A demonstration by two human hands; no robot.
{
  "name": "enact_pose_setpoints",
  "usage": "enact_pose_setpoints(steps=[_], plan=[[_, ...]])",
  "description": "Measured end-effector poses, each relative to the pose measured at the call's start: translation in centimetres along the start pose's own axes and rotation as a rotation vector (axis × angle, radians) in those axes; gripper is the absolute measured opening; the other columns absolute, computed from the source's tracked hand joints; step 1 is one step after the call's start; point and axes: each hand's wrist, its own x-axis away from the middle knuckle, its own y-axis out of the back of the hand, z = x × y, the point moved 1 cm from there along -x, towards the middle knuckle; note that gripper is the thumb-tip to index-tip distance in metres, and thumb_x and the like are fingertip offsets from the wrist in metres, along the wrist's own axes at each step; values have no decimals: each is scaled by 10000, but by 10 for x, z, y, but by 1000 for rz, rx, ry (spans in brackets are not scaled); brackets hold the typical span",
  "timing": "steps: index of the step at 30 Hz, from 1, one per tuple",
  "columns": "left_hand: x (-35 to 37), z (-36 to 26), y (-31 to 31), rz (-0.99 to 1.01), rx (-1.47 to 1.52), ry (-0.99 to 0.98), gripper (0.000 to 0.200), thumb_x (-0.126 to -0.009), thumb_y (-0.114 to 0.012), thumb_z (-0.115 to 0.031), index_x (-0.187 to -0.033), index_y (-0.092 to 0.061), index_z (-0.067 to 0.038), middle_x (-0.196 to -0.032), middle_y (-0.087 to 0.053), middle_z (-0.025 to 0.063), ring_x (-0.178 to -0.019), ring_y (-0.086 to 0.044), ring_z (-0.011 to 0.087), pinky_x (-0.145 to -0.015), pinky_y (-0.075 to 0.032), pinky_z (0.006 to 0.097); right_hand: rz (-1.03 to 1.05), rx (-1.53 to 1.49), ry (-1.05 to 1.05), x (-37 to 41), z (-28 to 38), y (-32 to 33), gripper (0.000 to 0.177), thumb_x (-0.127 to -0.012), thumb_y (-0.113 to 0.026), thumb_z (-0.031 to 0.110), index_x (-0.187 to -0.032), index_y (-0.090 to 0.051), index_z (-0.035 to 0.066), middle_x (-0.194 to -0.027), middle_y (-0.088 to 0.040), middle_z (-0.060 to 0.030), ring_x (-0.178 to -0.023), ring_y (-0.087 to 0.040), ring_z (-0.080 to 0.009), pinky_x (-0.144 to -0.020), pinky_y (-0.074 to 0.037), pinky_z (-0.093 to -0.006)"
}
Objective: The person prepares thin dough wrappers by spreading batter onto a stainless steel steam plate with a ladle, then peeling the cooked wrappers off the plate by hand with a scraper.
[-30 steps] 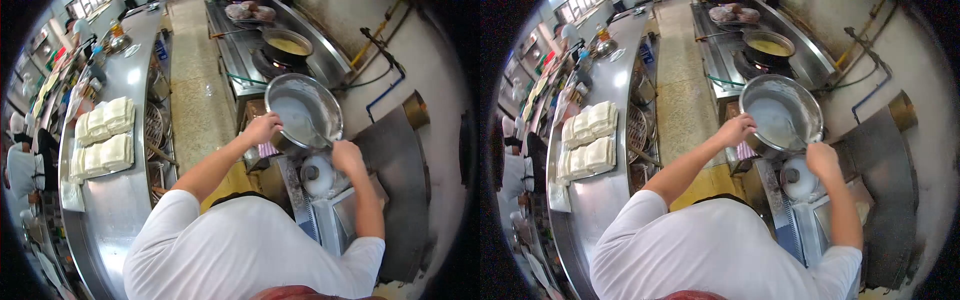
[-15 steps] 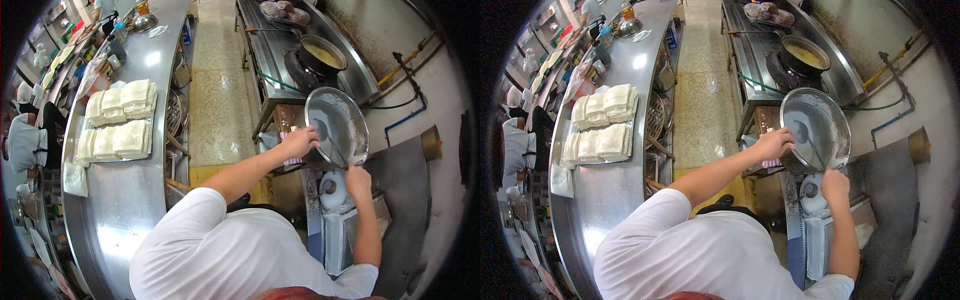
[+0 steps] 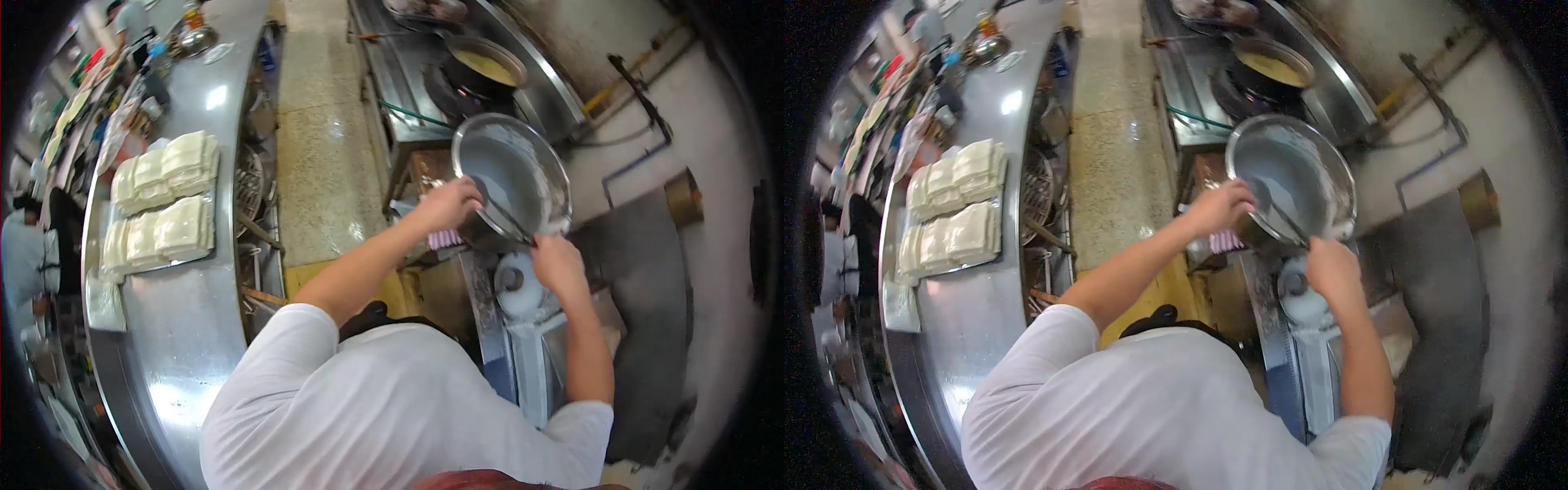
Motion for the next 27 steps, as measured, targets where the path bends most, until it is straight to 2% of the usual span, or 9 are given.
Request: enact_pose_setpoints(steps=[3, 10, 12, 14, 17, 22, 25, 27], plan=[[0, 1, -3, 2, -24, 32, 276, -962, -648, -301, -1110, -707, -77, -1210, -636, 109, -1050, -665, 329, -908, -528, 406, -17, 58, -36, -8, -23, -25, 146, -860, -578, 68, -936, -692, 17, -925, -722, -232, -929, -712, -410, -825, -572, -501], [-5, -6, -3, 37, -61, 56, 212, -955, -668, -220, -1091, -708, -63, -1187, -634, 106, -1042, -663, 328, -895, -523, 408, 186, 80, 20, -2, -42, 50, 195, -836, -599, 65, -945, -737, -19, -981, -714, -269, -960, -705, -419, -863, -570, -489], [-5, -5, -3, 31, -41, 79, 212, -957, -665, -221, -1091, -707, -62, -1176, -632, 104, -1039, -659, 327, -894, -518, 410, 253, -30, 61, -2, -38, 58, 200, -831, -599, 64, -943, -733, -34, -993, -710, -279, -972, -702, -420, -868, -569, -484], [-5, -3, -4, 32, -32, 55, 218, -959, -664, -231, -1091, -707, -63, -1175, -631, 97, -1032, -660, 322, -891, -518, 410, 218, -59, 81, -4, -33, 33, 201, -837, -604, 77, -936, -731, -43, -984, -714, -275, -969, -705, -418, -869, -570, -485], [-5, 0, -5, 17, -65, 35, 230, -965, -658, -248, -1097, -708, -66, -1180, -630, 89, -1022, -664, 314, -878, -521, 408, 42, -7, 18, -7, -20, -15, 180, -857, -600, 85, -917, -736, -17, -960, -731, -244, -950, -726, -392, -844, -584, -472], [-6, -7, 1, 83, -185, 68, 235, -975, -639, -292, -1118, -706, -118, -1205, -630, 62, -1038, -667, 303, -873, -528, 411, 39, 94, 34, -13, -49, -14, 178, -848, -597, 69, -936, -732, -7, -920, -741, -214, -893, -737, -387, -810, -596, -468], [-5, -8, -1, 71, -218, 48, 238, -978, -627, -317, -1118, -702, -140, -1194, -638, 49, -1027, -671, 305, -863, -534, 417, 136, 102, 14, -13, -59, 28, 181, -840, -615, 84, -933, -727, -25, -916, -735, -230, -882, -732, -395, -790, -593, -467], [-4, -10, -2, 69, -248, 41, 243, -978, -622, -328, -1113, -701, -142, -1178, -643, 47, -1004, -675, 309, -845, -537, 420, 279, 40, 83, -15, -61, 42, 191, -830, -619, 83, -930, -721, -45, -925, -721, -261, -903, -721, -404, -790, -585, -463]])
